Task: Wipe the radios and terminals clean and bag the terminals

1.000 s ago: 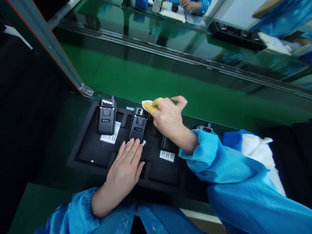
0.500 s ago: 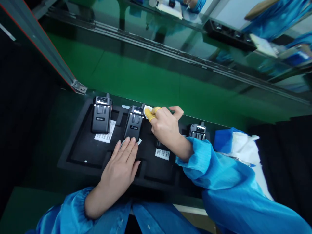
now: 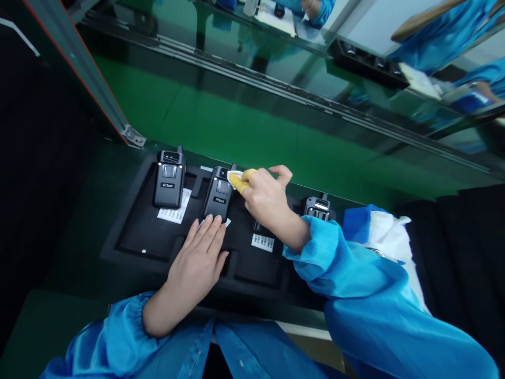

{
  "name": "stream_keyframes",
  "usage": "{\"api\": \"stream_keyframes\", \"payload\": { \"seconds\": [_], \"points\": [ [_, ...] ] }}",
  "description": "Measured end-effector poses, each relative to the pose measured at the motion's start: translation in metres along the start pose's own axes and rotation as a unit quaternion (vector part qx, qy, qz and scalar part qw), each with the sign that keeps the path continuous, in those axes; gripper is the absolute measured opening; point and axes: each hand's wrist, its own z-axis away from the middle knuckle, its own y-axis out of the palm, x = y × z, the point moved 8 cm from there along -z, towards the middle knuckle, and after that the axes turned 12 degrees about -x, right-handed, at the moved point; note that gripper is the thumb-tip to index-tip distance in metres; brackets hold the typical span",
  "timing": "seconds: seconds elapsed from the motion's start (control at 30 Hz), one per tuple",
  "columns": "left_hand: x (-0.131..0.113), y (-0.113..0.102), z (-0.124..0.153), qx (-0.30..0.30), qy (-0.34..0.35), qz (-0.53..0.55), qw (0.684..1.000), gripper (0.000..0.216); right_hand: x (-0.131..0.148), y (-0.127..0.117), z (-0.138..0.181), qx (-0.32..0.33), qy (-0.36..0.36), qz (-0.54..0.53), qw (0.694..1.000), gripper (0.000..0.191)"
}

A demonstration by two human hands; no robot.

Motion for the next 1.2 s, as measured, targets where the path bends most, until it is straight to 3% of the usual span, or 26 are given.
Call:
{"api": "stream_keyframes", "payload": {
  "seconds": [0.1, 0.2, 0.47, 0.6, 0.73, 1.0, 1.2],
  "points": [
    [0.001, 0.001, 0.002, 0.003, -0.014, 0.013, 1.0, 0.041, -0.018, -0.004, 0.013, 0.027, 0.058, -0.008, 0.998, 0.035],
    [0.003, 0.002, 0.003, 0.012, -0.03, 0.033, 0.999, 0.044, -0.016, -0.016, 0.026, 0.018, 0.087, -0.019, 0.996, 0.035],
    [0.003, 0.0, 0.001, 0.004, -0.022, 0.023, 0.999, 0.04, 0.055, -0.013, 0.02, 0.006, -0.029, -0.063, 0.998, 0.031],
    [0.002, -0.002, 0.0, 0.001, -0.016, 0.02, 1.0, 0.04, 0.052, -0.019, 0.02, -0.03, -0.039, -0.033, 0.998, 0.033],
    [0.003, 0.0, 0.0, 0.015, -0.023, 0.032, 0.999, 0.04, 0.041, -0.022, 0.028, -0.02, -0.024, 0.008, 0.999, 0.036],
    [0.004, 0.002, 0.001, 0.011, -0.029, 0.03, 0.999, 0.041, 0.058, -0.012, 0.011, -0.018, -0.051, -0.029, 0.998, 0.036],
    [0.003, 0.0, 0.0, 0.01, -0.018, 0.028, 0.999, 0.04, 0.046, -0.025, 0.031, -0.063, -0.06, 0.034, 0.996, 0.034]
  ]
}}
